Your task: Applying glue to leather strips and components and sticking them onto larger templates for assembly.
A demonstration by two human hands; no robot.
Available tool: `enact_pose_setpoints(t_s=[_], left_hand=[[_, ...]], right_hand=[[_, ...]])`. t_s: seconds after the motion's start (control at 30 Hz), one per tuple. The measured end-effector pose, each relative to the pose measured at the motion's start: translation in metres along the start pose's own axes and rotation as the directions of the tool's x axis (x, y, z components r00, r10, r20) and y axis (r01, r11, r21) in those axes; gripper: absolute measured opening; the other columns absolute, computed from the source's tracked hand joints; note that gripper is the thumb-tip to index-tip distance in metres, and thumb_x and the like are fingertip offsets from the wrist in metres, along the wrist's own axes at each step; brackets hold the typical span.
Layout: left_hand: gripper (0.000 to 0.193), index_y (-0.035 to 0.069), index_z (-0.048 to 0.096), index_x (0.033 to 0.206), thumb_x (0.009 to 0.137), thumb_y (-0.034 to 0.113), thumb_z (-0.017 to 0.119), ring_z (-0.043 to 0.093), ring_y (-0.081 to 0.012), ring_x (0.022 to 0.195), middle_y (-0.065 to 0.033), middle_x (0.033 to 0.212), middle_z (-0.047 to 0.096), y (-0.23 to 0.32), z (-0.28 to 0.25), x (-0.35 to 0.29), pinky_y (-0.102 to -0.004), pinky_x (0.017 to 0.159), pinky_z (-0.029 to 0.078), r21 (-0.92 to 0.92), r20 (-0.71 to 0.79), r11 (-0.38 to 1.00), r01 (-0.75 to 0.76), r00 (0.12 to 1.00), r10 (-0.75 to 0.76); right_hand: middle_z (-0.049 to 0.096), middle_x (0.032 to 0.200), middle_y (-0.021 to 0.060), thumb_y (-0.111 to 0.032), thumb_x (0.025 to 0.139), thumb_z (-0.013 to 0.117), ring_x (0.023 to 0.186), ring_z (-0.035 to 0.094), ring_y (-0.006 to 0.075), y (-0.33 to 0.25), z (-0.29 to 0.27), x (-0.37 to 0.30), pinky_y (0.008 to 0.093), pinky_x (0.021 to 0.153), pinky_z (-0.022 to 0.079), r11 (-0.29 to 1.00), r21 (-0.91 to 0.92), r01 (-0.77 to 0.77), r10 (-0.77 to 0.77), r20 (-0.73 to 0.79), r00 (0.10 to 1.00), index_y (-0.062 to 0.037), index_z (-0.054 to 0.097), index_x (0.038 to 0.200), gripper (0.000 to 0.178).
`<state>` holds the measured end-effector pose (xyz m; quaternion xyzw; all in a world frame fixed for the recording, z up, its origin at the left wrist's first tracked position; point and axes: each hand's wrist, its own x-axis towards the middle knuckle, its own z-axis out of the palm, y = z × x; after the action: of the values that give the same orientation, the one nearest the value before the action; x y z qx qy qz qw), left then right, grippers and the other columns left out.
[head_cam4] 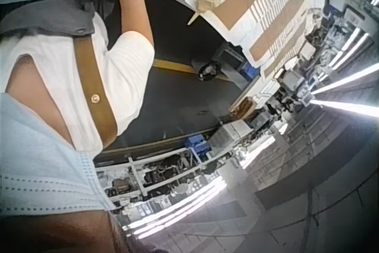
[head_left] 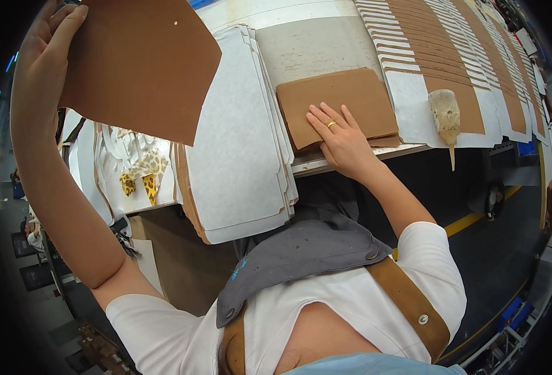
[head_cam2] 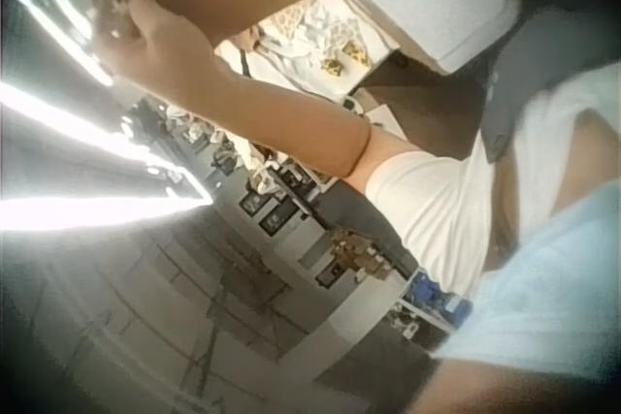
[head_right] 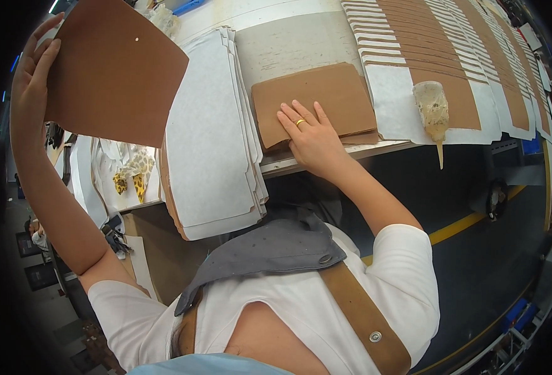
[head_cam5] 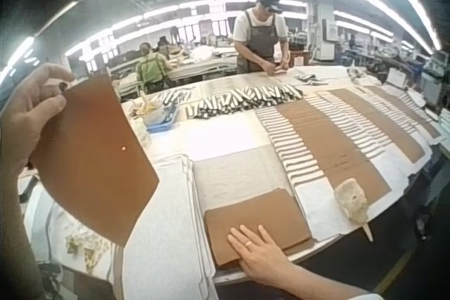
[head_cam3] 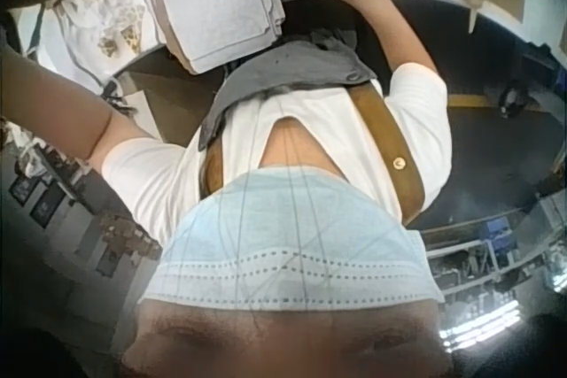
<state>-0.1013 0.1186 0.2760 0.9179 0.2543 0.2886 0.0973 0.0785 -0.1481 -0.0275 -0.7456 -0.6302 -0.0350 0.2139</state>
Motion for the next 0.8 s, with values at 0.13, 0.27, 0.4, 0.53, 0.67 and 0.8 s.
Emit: enact_pose_setpoints(t_s=[0.13,0.27,0.4,0.53,0.67,0.8], left_hand=[[0.036,0.017,0.054,0.127,0.092,0.023,0.051,0.064,-0.0105,0.093,-0.0046,0.103,0.067,0.006,0.004,-0.002,-0.0242,0.086,0.047,-0.007,-0.035,0.999,-0.050,0.998,0.050],[0.035,0.015,0.054,0.127,0.092,0.020,0.050,0.062,-0.0111,0.096,-0.0056,0.104,0.066,0.017,0.006,-0.010,-0.0243,0.087,0.047,-0.004,-0.002,1.000,-0.019,1.000,0.019],[0.034,0.009,0.053,0.125,0.092,0.015,0.050,0.061,-0.0114,0.100,-0.0063,0.107,0.065,0.019,0.011,-0.016,-0.0239,0.088,0.046,-0.248,0.043,0.968,-0.041,0.998,0.054],[0.034,0.006,0.050,0.125,0.092,0.011,0.051,0.061,-0.0104,0.096,-0.0056,0.104,0.064,0.024,0.020,-0.029,-0.0215,0.086,0.046,-0.328,-0.027,0.945,0.014,0.999,-0.024],[0.025,0.005,0.049,0.117,0.092,0.008,0.052,0.056,-0.0033,0.079,-0.0028,0.093,0.062,0.017,0.040,-0.059,-0.0162,0.069,0.042,-0.293,-0.161,0.956,-0.005,0.986,-0.044],[0.009,0.006,0.050,0.098,0.090,0.006,0.054,0.049,-0.0038,0.062,0.0003,0.071,0.054,-0.005,0.071,-0.117,-0.0206,0.053,0.041,-0.255,-0.292,0.961,0.106,0.939,-0.182]], right_hand=[[0.039,0.142,0.0125,-0.020,0.088,0.056,0.134,0.032,0.0290,-0.012,-0.010,-0.001,0.0448,0.111,0.021,0.999,-0.028,-0.019,0.021,0.068,0.997,-0.0065,0.038,0.137,0.054],[0.043,0.137,0.0175,-0.031,0.091,0.057,0.131,0.037,0.0302,-0.017,-0.040,0.024,0.0397,0.107,0.030,0.797,0.595,-0.102,0.068,0.080,0.994,-0.0061,0.037,0.138,0.058],[0.048,0.133,0.0179,-0.032,0.094,0.054,0.122,0.048,0.0266,-0.039,-0.026,0.067,0.0336,0.103,0.036,0.143,0.969,-0.204,0.109,0.189,0.976,0.0031,0.036,0.136,0.057],[0.056,0.119,0.0144,-0.036,0.092,0.055,0.111,0.054,0.0180,-0.061,-0.033,0.109,0.0311,0.094,0.043,-0.424,0.848,-0.320,-0.021,0.344,0.939,0.0026,0.049,0.125,0.051],[0.065,0.093,0.0077,-0.023,0.091,0.060,0.085,0.061,0.0105,-0.059,-0.028,0.114,0.0257,0.077,0.050,-0.365,0.919,-0.148,0.227,0.242,0.943,0.0016,0.062,0.105,0.029],[0.066,0.096,0.0057,-0.013,0.091,0.059,0.083,0.061,0.0081,-0.042,-0.042,0.107,0.0212,0.075,0.047,-0.032,0.979,-0.203,0.273,0.204,0.940,0.0023,0.061,0.108,0.023]])
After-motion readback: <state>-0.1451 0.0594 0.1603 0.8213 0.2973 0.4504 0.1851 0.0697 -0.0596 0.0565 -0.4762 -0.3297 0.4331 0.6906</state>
